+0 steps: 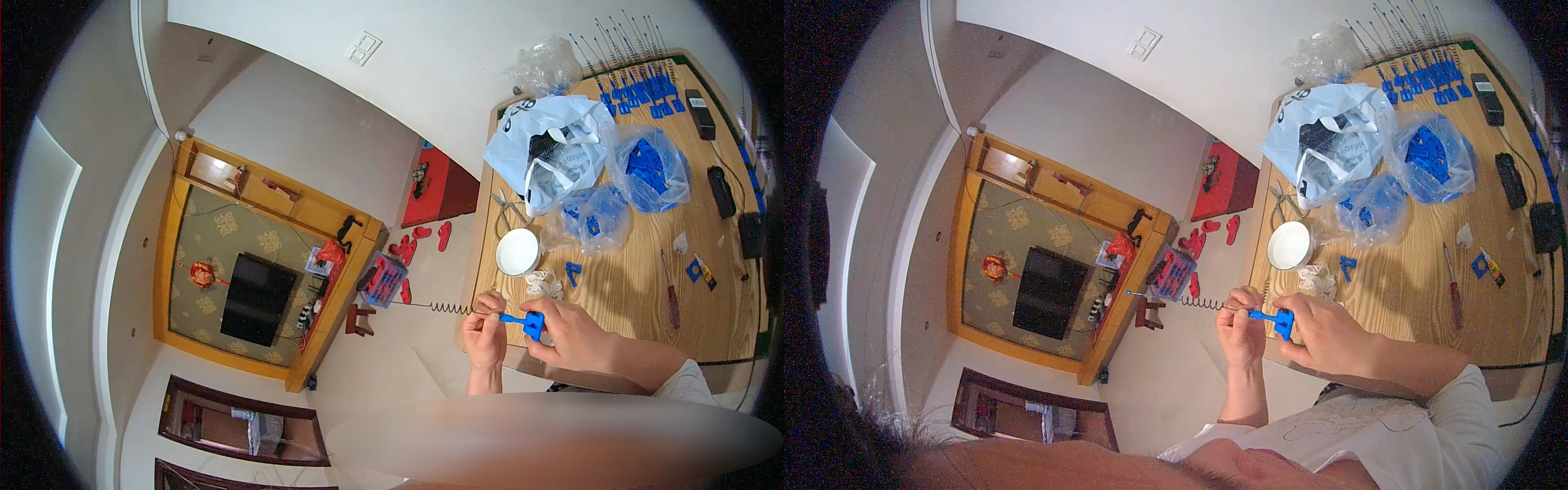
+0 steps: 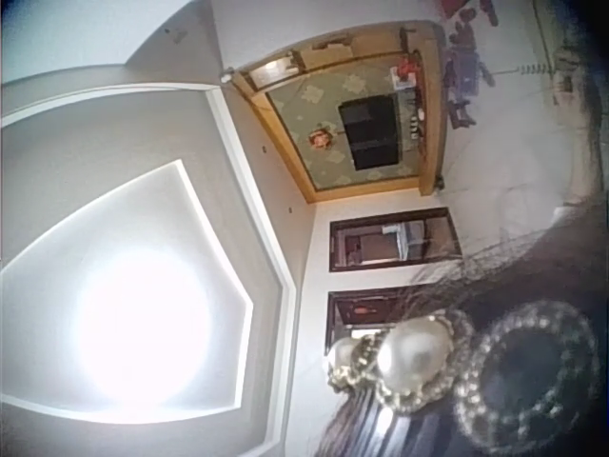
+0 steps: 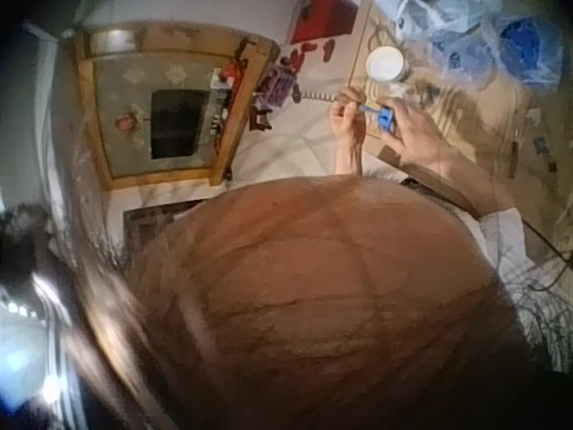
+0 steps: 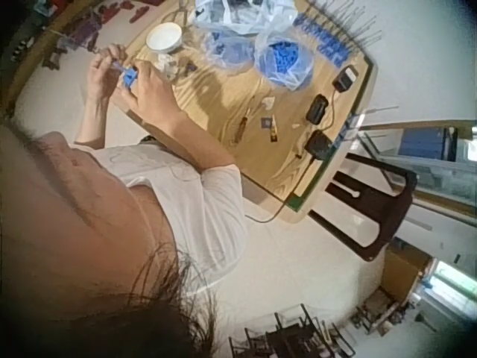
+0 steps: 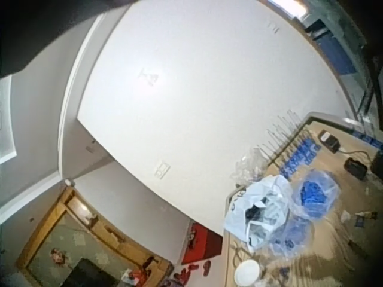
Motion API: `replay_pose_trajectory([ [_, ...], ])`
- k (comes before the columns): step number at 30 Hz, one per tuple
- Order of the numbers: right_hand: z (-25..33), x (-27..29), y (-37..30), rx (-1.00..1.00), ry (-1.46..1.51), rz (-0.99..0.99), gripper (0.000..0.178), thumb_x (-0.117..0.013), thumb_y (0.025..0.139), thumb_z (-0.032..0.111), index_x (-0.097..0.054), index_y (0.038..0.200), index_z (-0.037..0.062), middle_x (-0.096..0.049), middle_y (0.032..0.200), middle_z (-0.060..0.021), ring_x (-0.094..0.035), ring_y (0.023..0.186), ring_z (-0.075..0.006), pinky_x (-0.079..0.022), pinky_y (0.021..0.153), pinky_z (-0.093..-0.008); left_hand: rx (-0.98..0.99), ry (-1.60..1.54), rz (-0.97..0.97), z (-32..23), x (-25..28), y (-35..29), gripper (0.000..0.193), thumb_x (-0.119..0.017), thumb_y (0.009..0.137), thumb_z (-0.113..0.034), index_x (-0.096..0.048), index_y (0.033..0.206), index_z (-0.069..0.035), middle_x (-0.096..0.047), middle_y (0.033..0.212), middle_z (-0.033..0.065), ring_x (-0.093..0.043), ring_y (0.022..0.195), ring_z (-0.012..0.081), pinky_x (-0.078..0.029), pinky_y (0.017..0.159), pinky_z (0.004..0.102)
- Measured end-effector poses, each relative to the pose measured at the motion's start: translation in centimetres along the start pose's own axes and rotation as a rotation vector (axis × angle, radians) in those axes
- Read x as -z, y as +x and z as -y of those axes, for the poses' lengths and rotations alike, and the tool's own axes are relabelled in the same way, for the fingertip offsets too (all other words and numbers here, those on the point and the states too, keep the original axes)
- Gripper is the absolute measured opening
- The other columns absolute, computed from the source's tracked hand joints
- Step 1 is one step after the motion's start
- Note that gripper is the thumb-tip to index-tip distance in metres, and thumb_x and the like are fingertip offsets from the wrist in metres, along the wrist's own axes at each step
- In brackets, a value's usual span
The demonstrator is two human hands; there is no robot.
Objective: The person assembles small electrical components by hand, combining electrical wires, springs, and plastic component housing.
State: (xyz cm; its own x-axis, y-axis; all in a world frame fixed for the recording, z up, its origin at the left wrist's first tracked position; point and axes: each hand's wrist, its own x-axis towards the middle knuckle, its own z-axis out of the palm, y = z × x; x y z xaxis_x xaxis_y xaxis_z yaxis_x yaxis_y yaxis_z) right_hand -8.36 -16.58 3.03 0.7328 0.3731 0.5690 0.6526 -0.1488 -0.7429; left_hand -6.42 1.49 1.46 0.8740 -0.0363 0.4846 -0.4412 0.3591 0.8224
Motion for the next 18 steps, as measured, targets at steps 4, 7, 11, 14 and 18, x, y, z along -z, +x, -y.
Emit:
replay_pose_trajectory([
  [4,0.08,0.13,0.03,-0.012,-0.002,0.011,0.042,-0.063,0.073,0.015,-0.041,0.104,-0.0032,-0.055,0.091,-0.0181,-0.058,0.082,-0.0332,-0.048,0.07,-0.0387,0.004,-0.001,-0.004,0.15,0.19,-0.06,0.007,-0.057,0.079,-0.006,-0.053,0.074,-0.002,-0.046,0.082,0.0056,-0.04,0.081,0.019,-0.032,0.075,0.0331],
  [7,0.03,0.07,0.03,-0.005,-0.006,0.004,0.042,-0.063,0.073,0.016,-0.042,0.105,-0.0034,-0.055,0.091,-0.018,-0.058,0.082,-0.0332,-0.048,0.07,-0.0386,0.011,-0.005,-0.011,0.03,0.03,-0.04,0.007,-0.057,0.079,-0.006,-0.053,0.074,-0.002,-0.046,0.082,0.0056,-0.04,0.081,0.0189,-0.032,0.075,0.0328],
  [11,0.03,0.05,0.06,-0.011,0.0,0.007,0.042,-0.063,0.073,0.015,-0.042,0.104,-0.0036,-0.055,0.093,-0.0181,-0.058,0.083,-0.033,-0.048,0.07,-0.0384,0.009,0.014,-0.008,0.06,0.16,-0.02,0.007,-0.057,0.079,-0.007,-0.053,0.075,-0.002,-0.045,0.082,0.0054,-0.04,0.081,0.0186,-0.032,0.075,0.0323],
  [14,-0.11,-0.05,0.03,-0.012,-0.003,0.009,0.042,-0.063,0.073,0.015,-0.042,0.104,-0.0033,-0.055,0.093,-0.018,-0.058,0.083,-0.033,-0.048,0.07,-0.0384,0.008,0.02,-0.016,-0.07,-0.14,0.03,0.009,-0.057,0.079,-0.006,-0.052,0.073,-0.002,-0.045,0.081,0.0052,-0.04,0.079,0.0184,-0.031,0.073,0.0321],
  [18,-0.02,0.07,0.02,-0.019,-0.003,0.017,0.042,-0.062,0.073,0.015,-0.042,0.105,-0.0031,-0.055,0.093,-0.018,-0.058,0.083,-0.033,-0.048,0.07,-0.0387,0.007,0.019,-0.018,-0.05,-0.29,0.1,0.01,-0.056,0.079,-0.005,-0.05,0.071,-0.002,-0.044,0.08,0.0051,-0.039,0.078,0.0183,-0.031,0.072,0.0319],
])
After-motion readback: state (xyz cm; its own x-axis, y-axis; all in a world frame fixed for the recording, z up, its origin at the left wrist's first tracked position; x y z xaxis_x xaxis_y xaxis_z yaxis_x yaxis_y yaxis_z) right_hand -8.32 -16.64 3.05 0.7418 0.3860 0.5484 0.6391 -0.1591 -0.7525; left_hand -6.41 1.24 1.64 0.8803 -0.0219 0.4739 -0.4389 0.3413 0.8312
